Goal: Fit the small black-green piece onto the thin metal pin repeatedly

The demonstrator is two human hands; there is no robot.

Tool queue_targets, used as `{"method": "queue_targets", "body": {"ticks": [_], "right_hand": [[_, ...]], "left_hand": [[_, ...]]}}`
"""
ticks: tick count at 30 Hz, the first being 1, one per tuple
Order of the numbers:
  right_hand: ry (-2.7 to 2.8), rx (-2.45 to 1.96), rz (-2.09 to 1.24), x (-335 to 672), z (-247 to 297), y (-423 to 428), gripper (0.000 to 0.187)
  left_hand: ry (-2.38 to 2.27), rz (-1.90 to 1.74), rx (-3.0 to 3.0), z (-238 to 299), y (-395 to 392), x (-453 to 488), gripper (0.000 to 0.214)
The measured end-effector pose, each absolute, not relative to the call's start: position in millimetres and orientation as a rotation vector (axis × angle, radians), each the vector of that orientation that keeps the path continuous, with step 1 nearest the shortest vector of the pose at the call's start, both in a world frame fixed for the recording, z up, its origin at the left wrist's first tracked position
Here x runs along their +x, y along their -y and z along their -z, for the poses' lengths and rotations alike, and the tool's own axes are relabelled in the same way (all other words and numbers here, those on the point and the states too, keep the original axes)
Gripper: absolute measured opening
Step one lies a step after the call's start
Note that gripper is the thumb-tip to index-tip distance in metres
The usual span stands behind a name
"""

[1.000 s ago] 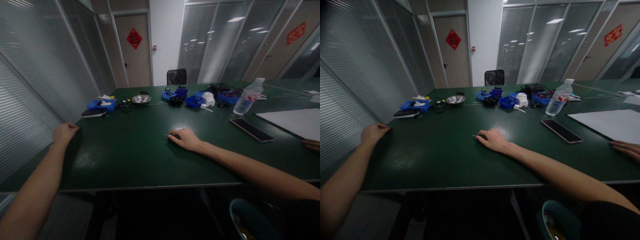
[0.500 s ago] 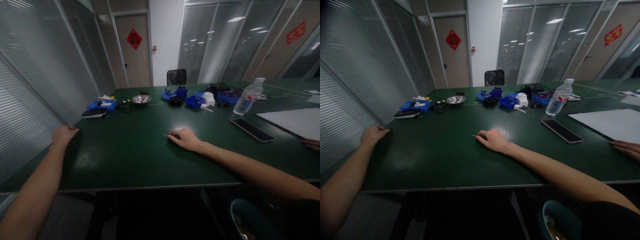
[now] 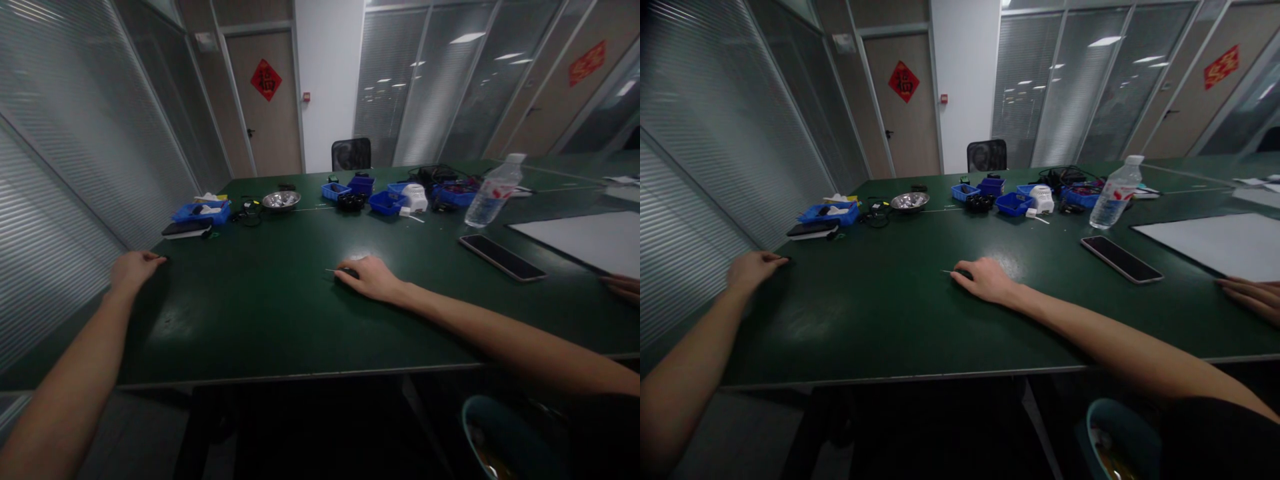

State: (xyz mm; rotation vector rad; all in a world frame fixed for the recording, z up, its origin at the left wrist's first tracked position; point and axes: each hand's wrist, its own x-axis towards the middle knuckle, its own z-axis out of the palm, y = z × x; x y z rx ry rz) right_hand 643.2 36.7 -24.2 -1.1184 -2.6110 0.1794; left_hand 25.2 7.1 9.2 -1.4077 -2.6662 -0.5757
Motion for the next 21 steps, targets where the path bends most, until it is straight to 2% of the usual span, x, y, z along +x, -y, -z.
{"method": "queue_targets", "body": {"ticks": [3, 8, 17, 21], "right_hand": [[2.606, -1.106, -0.168, 643, 24, -36, 0.047], [2.593, -1.106, -0.164, 643, 25, -36, 0.046], [2.596, -1.044, -0.187, 644, 23, -32, 0.046], [2.565, -0.867, -0.196, 646, 26, -30, 0.046]], "left_hand": [[2.784, 0.465, -1.312, -10, -9, 26, 0.039], [2.554, 0.510, -1.724, -5, -23, 64, 0.044], [1.756, 0.810, -2.921, 10, -24, 279, 0.038], [1.502, 0.830, -3.156, 12, -7, 345, 0.030]]}}
